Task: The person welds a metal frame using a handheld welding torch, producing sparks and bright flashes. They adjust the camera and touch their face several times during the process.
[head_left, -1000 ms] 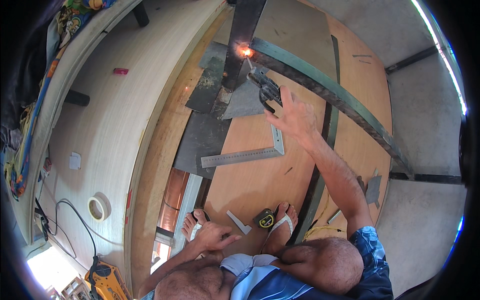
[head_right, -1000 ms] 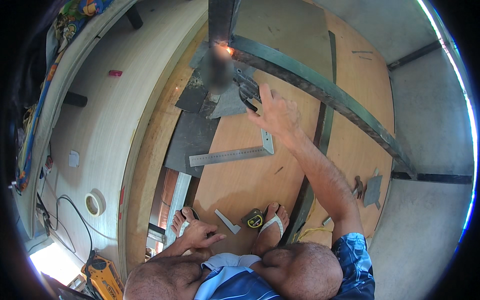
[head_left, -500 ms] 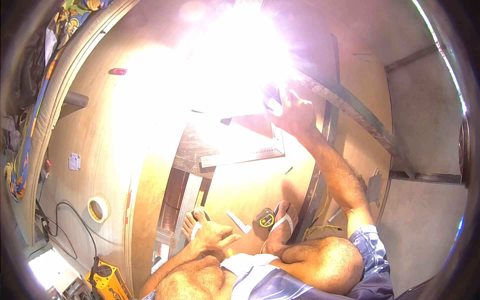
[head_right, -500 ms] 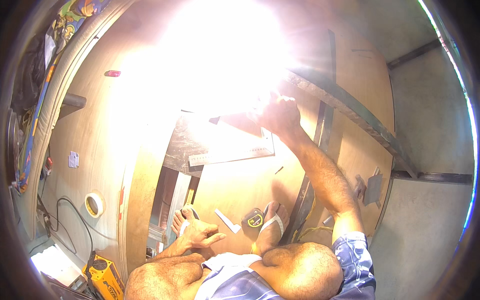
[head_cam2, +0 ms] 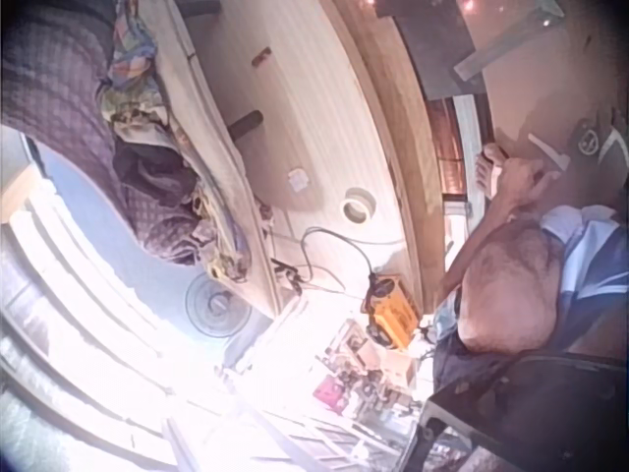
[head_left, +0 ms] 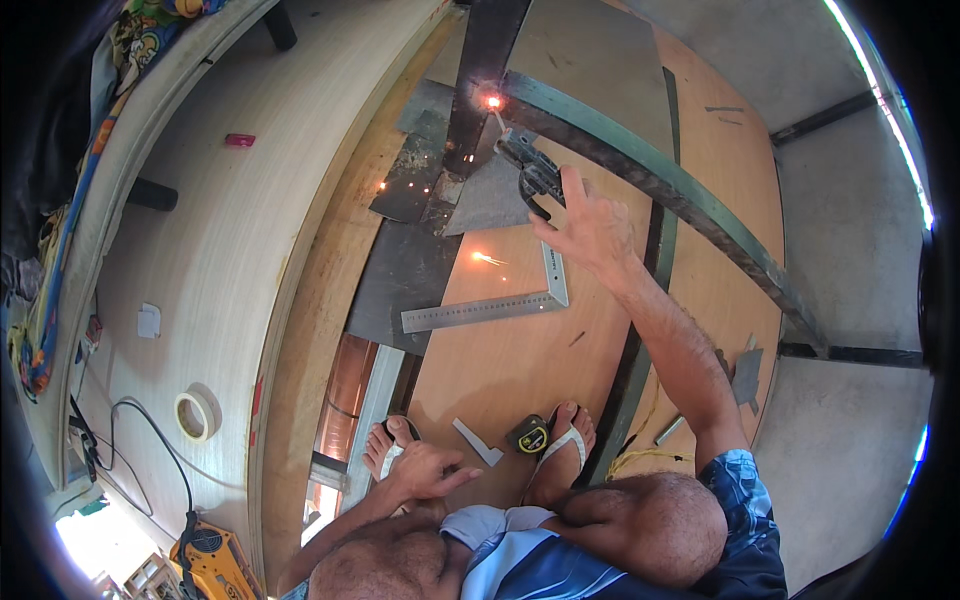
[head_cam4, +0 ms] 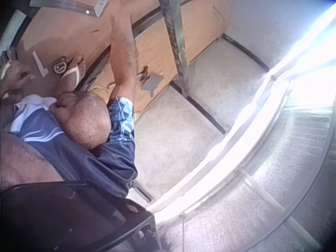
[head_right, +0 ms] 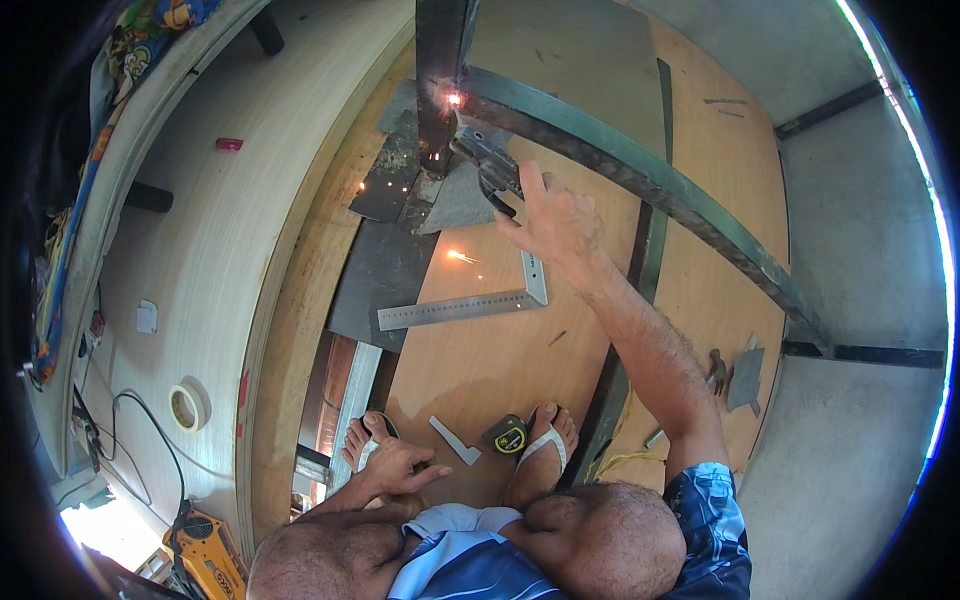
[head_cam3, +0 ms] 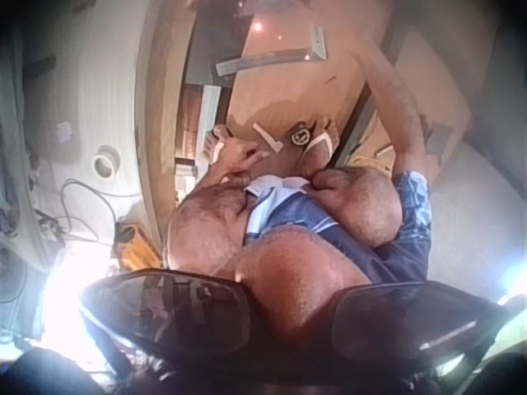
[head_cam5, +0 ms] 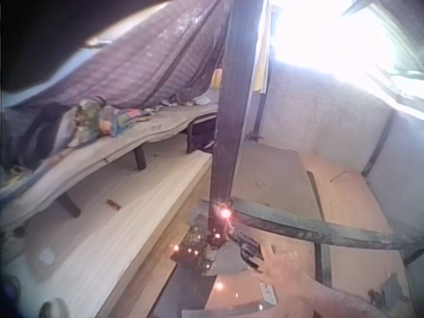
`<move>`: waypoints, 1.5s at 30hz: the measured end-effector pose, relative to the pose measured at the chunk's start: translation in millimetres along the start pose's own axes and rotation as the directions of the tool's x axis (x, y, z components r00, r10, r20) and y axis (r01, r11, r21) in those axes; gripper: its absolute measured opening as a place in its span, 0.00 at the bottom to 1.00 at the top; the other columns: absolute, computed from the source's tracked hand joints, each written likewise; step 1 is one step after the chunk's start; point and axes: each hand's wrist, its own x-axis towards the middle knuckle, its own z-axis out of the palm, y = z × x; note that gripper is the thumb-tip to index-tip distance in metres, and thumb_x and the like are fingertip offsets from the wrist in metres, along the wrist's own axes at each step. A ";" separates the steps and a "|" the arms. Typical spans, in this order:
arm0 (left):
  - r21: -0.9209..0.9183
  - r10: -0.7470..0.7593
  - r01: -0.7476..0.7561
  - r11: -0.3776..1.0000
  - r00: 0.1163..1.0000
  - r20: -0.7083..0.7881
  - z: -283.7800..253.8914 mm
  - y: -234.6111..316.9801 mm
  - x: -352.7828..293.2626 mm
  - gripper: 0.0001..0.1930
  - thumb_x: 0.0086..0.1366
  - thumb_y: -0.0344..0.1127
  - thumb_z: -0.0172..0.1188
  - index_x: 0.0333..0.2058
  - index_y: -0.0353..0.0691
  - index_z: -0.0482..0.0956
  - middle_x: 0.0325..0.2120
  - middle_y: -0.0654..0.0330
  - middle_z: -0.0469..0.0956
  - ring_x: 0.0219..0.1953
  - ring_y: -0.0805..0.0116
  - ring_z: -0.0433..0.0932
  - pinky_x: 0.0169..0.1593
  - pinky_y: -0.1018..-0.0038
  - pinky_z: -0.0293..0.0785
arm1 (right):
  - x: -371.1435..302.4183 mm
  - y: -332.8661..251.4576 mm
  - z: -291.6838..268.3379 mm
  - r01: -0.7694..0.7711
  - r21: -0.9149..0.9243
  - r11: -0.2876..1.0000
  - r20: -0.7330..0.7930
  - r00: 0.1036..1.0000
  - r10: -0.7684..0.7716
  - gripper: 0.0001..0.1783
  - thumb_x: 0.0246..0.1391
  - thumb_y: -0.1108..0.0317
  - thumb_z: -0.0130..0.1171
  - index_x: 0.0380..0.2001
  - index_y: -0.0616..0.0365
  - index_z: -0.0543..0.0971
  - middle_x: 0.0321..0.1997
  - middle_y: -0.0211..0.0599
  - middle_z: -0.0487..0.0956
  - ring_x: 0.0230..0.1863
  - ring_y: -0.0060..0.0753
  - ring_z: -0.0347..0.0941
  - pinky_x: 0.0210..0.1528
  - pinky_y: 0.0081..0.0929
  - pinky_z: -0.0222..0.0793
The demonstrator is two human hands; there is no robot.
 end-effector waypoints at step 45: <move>-0.037 0.055 -0.060 0.997 0.989 -0.134 13.8 -7.3 -2.1 0.29 0.73 0.60 0.62 0.23 0.40 0.80 0.16 0.52 0.79 0.21 0.49 0.81 0.30 0.56 0.75 | -1.0 -8.5 -1.5 0.024 -0.026 0.999 -0.014 1.000 -0.024 0.38 0.52 0.46 0.75 0.58 0.54 0.71 0.43 0.44 0.86 0.34 0.49 0.87 0.35 0.46 0.83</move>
